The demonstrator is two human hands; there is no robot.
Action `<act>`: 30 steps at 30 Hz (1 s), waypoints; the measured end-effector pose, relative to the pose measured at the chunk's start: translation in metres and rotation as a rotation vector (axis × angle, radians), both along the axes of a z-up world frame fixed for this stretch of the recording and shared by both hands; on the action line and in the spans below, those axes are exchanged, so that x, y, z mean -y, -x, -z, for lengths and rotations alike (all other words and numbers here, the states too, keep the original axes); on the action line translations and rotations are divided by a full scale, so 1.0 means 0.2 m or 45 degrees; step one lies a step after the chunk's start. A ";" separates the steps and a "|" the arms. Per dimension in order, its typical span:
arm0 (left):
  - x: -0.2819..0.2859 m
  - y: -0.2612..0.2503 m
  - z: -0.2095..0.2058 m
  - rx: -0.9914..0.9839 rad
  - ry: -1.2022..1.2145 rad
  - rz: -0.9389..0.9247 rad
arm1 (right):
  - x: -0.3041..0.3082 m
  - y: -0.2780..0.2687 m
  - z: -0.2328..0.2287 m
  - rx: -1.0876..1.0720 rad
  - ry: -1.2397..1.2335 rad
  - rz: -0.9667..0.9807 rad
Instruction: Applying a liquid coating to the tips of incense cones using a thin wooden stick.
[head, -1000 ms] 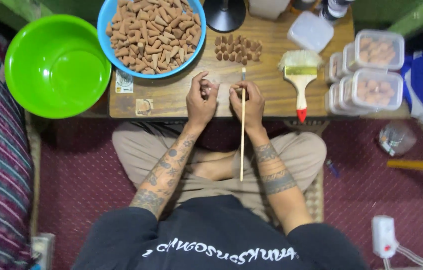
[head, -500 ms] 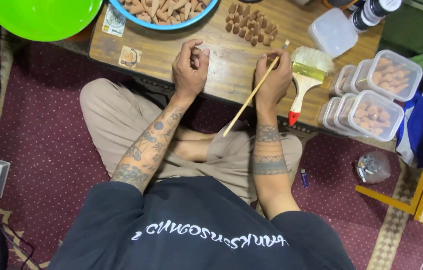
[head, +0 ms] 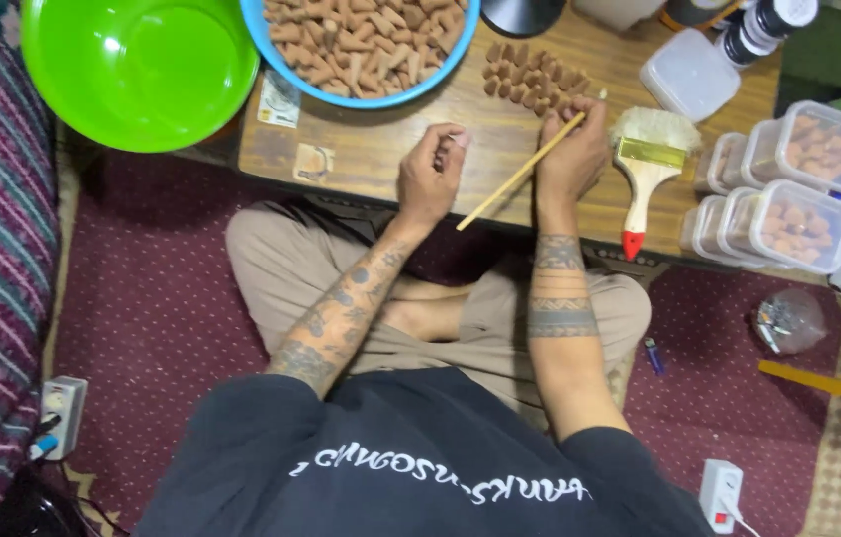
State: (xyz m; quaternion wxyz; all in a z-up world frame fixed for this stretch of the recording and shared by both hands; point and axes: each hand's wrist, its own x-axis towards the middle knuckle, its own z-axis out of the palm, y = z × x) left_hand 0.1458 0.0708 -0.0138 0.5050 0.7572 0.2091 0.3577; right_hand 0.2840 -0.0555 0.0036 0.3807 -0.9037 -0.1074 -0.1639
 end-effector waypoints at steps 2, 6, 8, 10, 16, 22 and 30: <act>0.00 -0.01 0.03 0.096 0.110 -0.043 | 0.02 -0.01 0.06 0.093 -0.005 0.007; -0.02 0.03 0.01 0.136 0.050 -0.009 | 0.03 0.09 0.13 0.374 -0.136 -0.026; -0.02 0.04 0.02 0.182 -0.073 0.054 | -0.02 0.18 0.14 0.210 -0.415 0.007; -0.02 0.09 0.02 0.204 -0.156 0.093 | -0.05 0.29 0.04 0.135 -0.508 -0.170; -0.23 0.19 -0.05 0.209 -0.458 0.147 | -0.15 0.33 0.14 -0.187 -0.801 -0.631; -0.54 0.10 -0.18 -0.038 -0.740 0.180 | -0.10 0.29 0.16 -0.479 -1.053 -0.565; -0.88 -0.44 -0.25 0.012 -1.267 0.199 | -0.08 0.26 0.22 -0.547 -1.061 -0.588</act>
